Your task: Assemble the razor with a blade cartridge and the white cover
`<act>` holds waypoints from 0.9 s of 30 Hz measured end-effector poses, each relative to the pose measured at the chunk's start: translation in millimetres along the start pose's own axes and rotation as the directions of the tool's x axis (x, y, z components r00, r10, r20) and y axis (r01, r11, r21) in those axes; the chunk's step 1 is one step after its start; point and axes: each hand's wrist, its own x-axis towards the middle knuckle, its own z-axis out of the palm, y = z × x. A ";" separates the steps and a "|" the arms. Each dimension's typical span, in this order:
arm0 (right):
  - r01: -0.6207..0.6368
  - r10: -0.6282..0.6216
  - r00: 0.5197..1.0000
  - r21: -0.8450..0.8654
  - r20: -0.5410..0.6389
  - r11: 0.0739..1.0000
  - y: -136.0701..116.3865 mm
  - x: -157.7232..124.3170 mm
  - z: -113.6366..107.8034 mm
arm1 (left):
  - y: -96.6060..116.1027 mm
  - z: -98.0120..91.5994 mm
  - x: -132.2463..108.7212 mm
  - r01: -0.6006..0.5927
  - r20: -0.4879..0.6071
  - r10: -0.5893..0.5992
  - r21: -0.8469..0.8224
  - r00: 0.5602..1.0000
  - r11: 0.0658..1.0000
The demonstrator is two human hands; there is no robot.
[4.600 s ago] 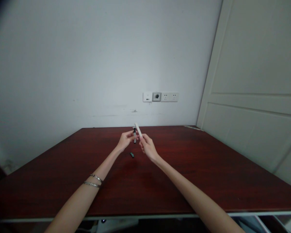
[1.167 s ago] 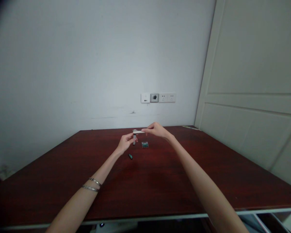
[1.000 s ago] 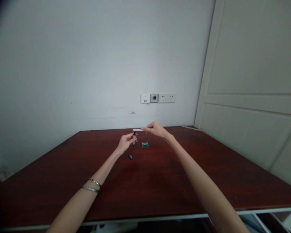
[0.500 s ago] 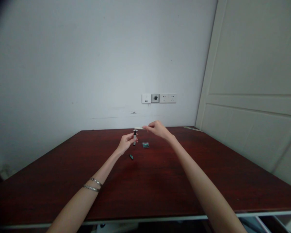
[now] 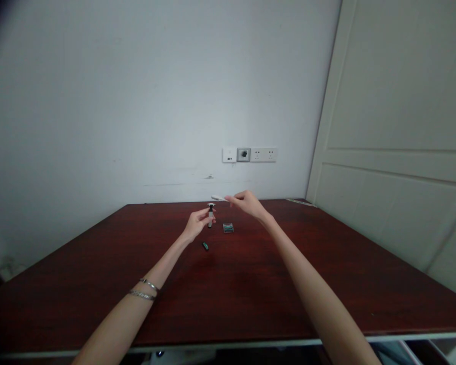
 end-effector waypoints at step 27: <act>-0.239 0.249 0.968 0.334 0.011 0.912 48.5 -21.6 67.1 | 8.2 -0.4 -2.4 0.172 -0.052 -0.183 -0.172 0.982 0.970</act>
